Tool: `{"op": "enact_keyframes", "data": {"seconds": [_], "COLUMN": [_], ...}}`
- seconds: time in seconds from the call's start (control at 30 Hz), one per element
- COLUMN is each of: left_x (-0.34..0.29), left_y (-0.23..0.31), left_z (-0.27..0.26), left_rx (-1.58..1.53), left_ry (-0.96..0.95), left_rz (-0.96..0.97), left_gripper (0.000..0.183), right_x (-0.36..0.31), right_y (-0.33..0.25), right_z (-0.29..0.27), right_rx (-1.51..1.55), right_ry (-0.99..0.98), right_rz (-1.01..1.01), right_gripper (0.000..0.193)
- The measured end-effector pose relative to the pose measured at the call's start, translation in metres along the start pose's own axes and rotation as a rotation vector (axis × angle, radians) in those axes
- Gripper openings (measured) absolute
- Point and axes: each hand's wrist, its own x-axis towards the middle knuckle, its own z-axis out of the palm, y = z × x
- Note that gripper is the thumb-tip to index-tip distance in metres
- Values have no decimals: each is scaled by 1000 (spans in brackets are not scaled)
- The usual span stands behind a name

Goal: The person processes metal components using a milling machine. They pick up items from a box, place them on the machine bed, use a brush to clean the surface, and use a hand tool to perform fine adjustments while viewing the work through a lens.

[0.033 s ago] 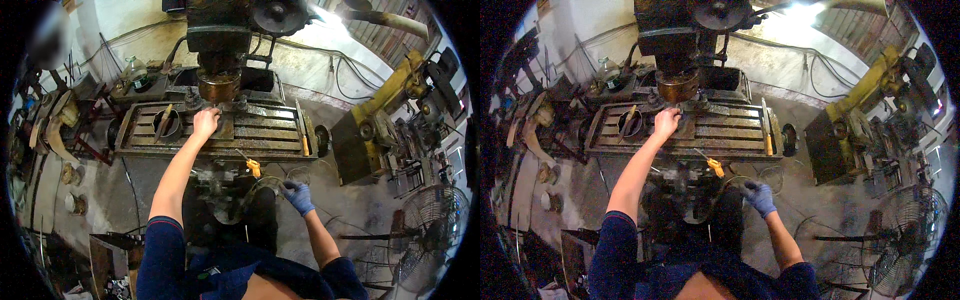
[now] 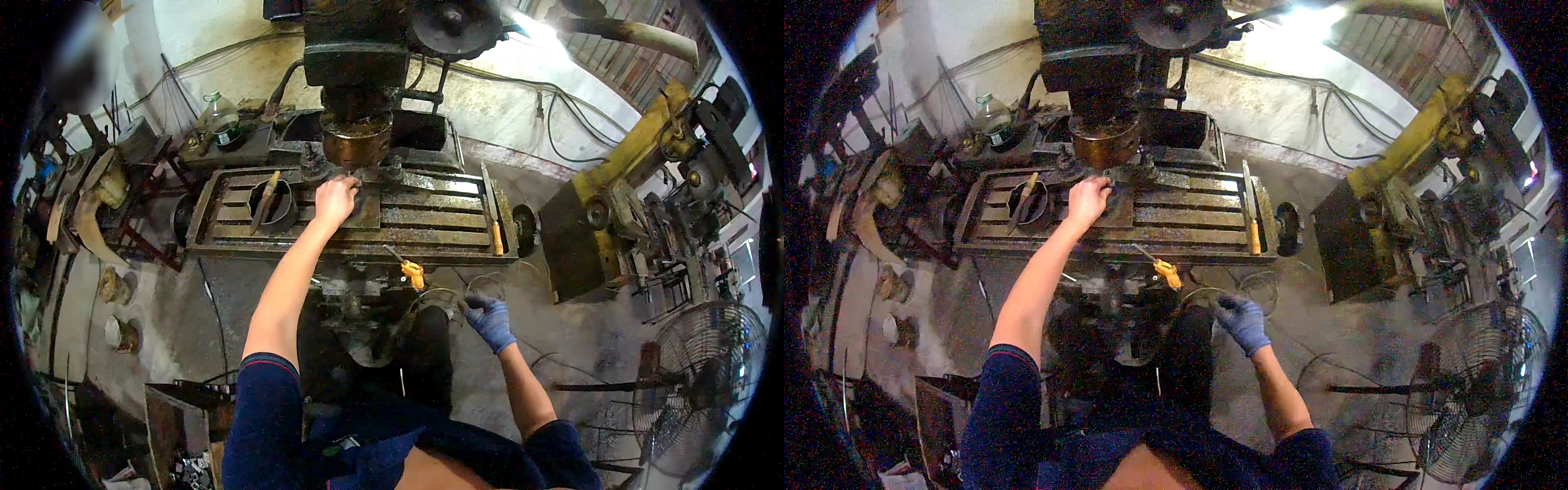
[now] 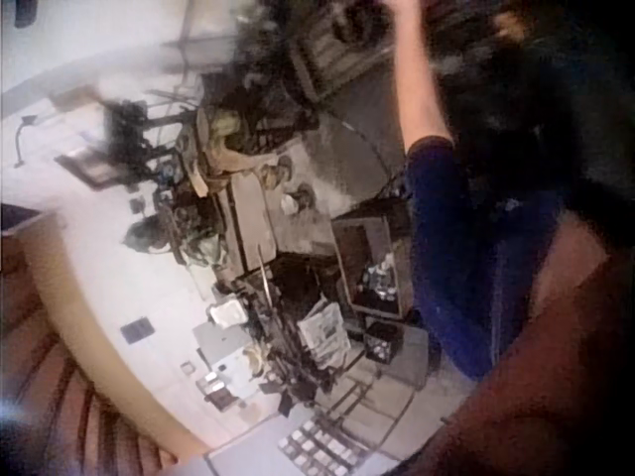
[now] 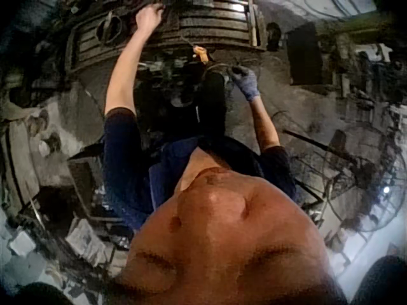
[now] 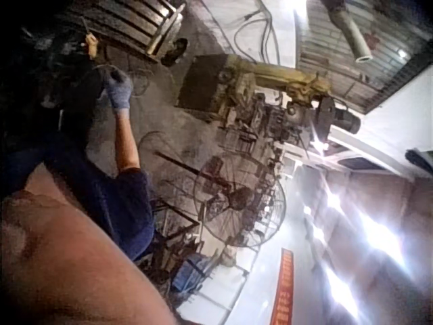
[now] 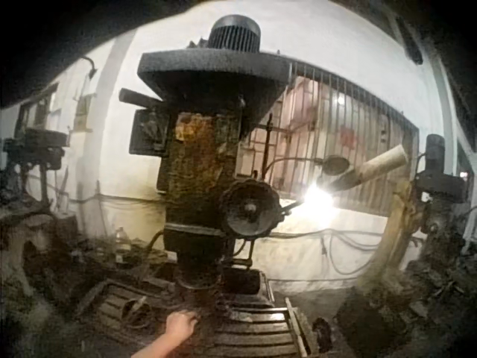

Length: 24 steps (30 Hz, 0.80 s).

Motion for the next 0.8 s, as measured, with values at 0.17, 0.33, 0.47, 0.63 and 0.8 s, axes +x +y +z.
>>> {"op": "enact_keyframes", "data": {"seconds": [0.17,0.33,0.47,0.63,0.8], "left_x": [0,8,8,8,12], "left_y": [7,18,10,3,8], "left_z": [5,1,1,1,5], "left_rx": [133,223,220,226,210], "left_ry": [49,-17,-21,-36,-32], "left_rz": [-40,-297,-323,-337,-318], "left_gripper": [22,31,36,38,39], "right_x": [13,54,96,152,134], "right_y": [-12,-77,-160,-260,-277], "right_z": [-35,-101,-191,-279,-284], "right_rx": [-57,-19,-179,821,820], "right_ry": [130,322,636,352,395], "right_rz": [-102,-285,-516,-1292,-1139], "right_gripper": [21,15,26,39,36]}}
